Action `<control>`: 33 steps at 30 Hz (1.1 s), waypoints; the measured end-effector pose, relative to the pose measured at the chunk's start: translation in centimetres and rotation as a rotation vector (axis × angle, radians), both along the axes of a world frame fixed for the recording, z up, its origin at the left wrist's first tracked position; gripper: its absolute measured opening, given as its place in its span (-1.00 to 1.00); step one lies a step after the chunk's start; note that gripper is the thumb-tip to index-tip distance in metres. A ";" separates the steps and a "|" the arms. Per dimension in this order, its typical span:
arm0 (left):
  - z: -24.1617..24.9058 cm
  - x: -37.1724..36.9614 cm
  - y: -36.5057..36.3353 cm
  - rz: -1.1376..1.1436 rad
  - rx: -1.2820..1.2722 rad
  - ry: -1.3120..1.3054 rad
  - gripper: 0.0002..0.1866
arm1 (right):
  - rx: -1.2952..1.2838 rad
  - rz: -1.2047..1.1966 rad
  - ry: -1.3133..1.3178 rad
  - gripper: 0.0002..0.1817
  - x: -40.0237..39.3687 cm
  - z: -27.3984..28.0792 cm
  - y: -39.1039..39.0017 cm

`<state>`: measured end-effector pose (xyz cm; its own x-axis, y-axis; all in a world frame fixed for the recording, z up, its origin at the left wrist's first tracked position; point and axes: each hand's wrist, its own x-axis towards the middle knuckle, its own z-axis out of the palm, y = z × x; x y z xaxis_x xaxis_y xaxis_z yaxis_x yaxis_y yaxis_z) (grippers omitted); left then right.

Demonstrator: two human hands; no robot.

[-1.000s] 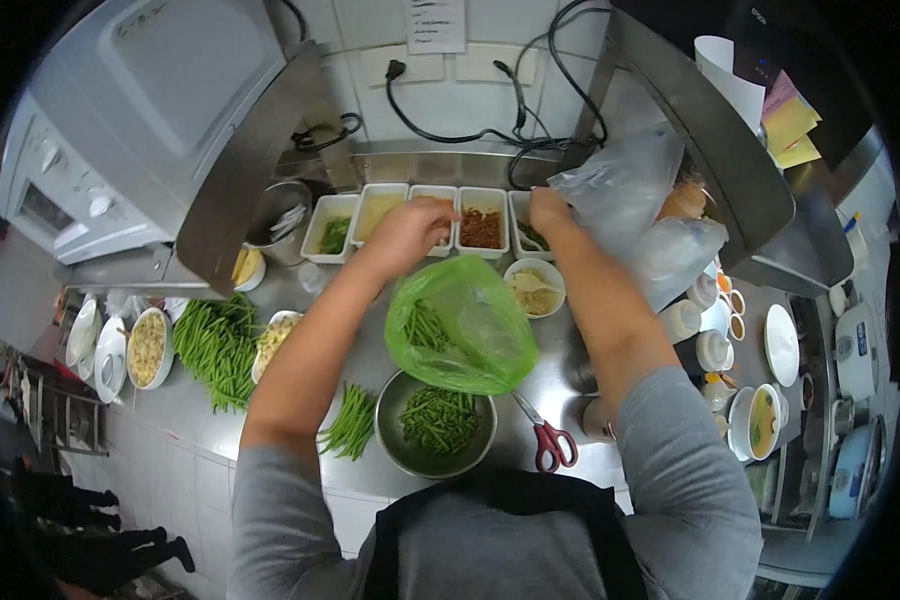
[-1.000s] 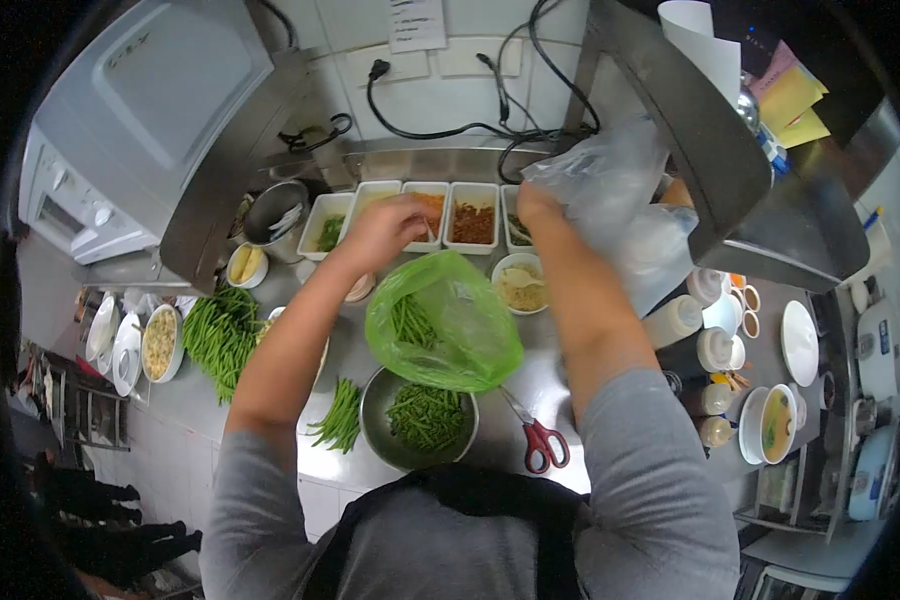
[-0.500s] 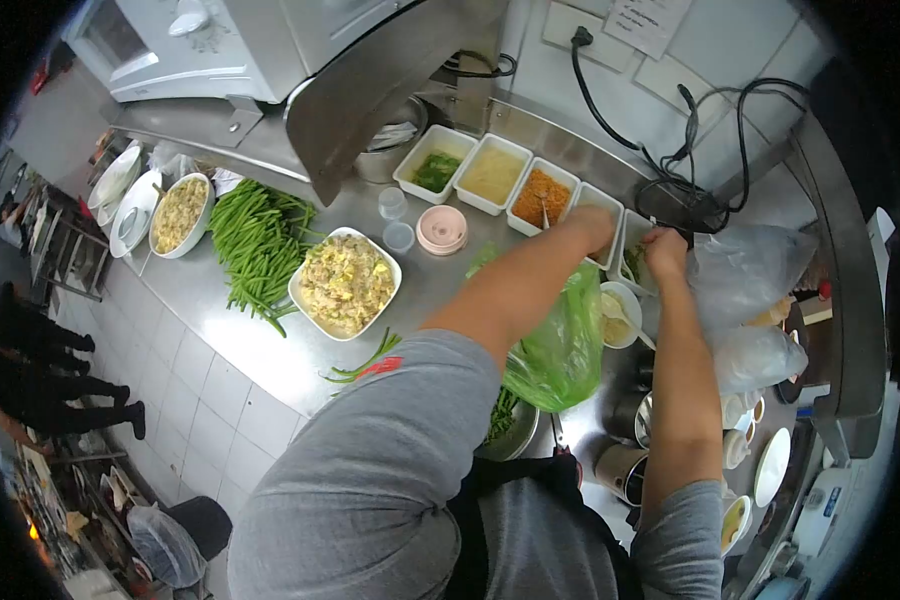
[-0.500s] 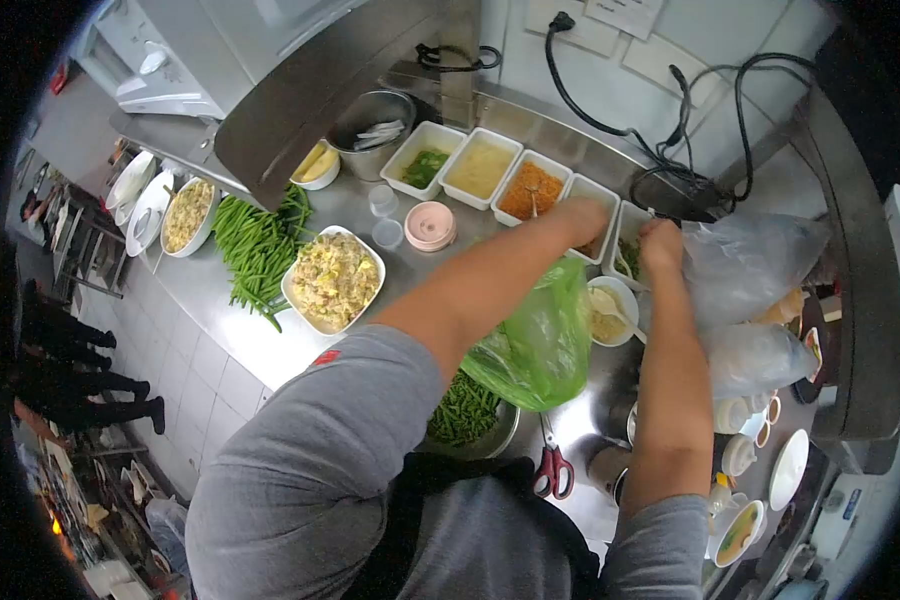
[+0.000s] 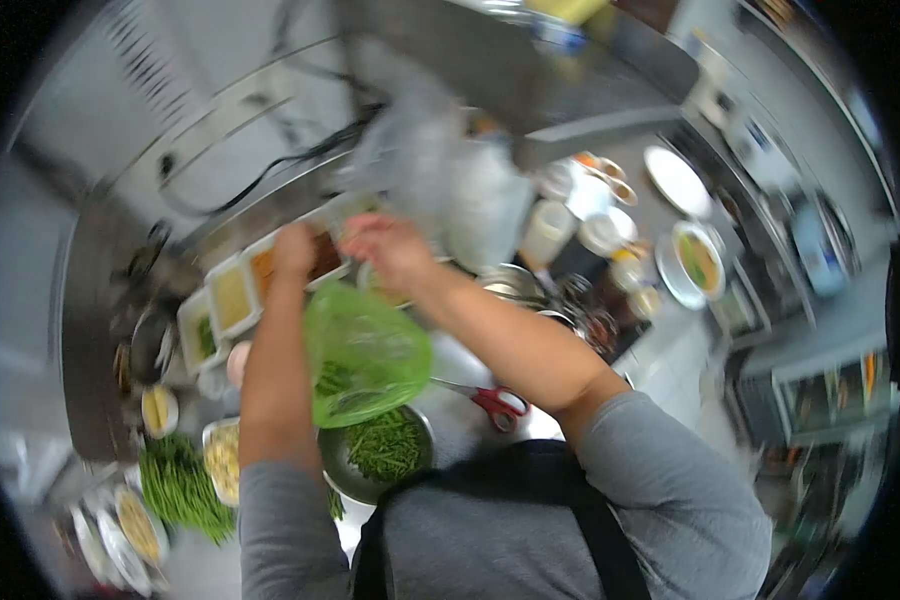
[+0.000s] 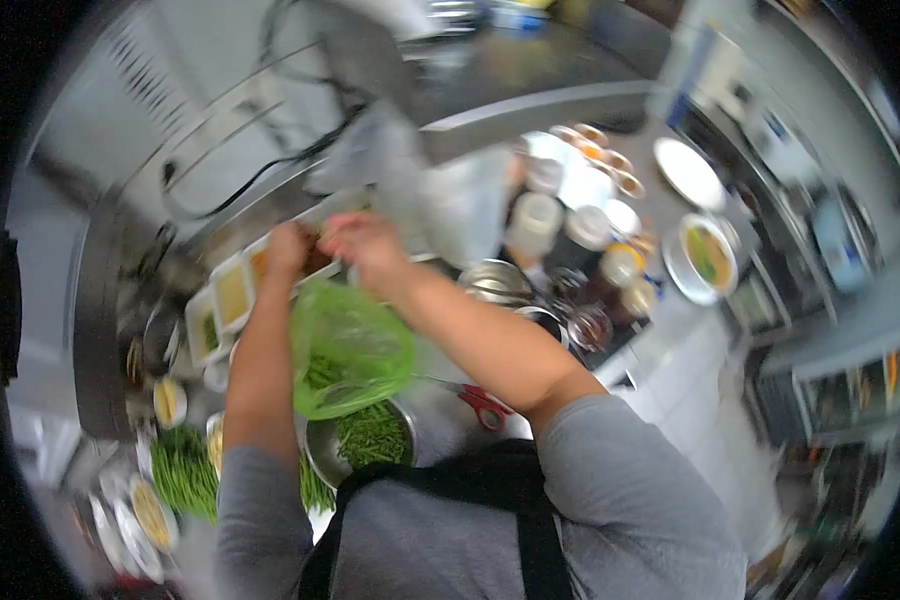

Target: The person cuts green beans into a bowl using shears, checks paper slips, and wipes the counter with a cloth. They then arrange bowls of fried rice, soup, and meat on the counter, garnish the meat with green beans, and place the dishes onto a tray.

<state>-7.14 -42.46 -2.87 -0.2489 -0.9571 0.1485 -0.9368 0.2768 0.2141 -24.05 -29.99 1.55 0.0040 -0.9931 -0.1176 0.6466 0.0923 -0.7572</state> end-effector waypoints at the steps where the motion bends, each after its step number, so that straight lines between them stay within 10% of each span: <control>1: -0.4 1.0 -0.2 -0.023 0.029 0.103 -0.84 | 0.005 0.035 -0.043 -0.76 -0.3 1.0 3.3; 3: -1.6 2.3 -0.3 0.101 -0.108 0.259 -0.90 | 0.064 0.079 -0.130 -0.77 -1.1 2.7 9.9; 6: -0.7 4.2 -1.6 0.130 0.311 1.219 -0.84 | 0.165 0.112 -0.207 -0.78 -6.5 5.5 19.3; 11: 8.4 3.5 5.9 0.097 0.499 1.555 -0.83 | 0.098 -0.234 -0.017 -0.77 -21.6 5.3 29.4; 16: 13.1 -5.9 19.5 -0.079 0.683 1.442 -0.83 | 0.293 -0.700 0.097 -0.78 -36.5 1.2 36.2; 25: 13.4 -43.2 32.6 -0.451 1.136 1.255 -0.82 | 0.239 -0.599 0.233 -0.79 -56.0 0.6 36.4; 33: 2.6 -67.7 30.5 -0.508 0.397 0.513 -0.87 | 0.334 -0.356 1.382 -0.81 -67.8 -3.2 26.5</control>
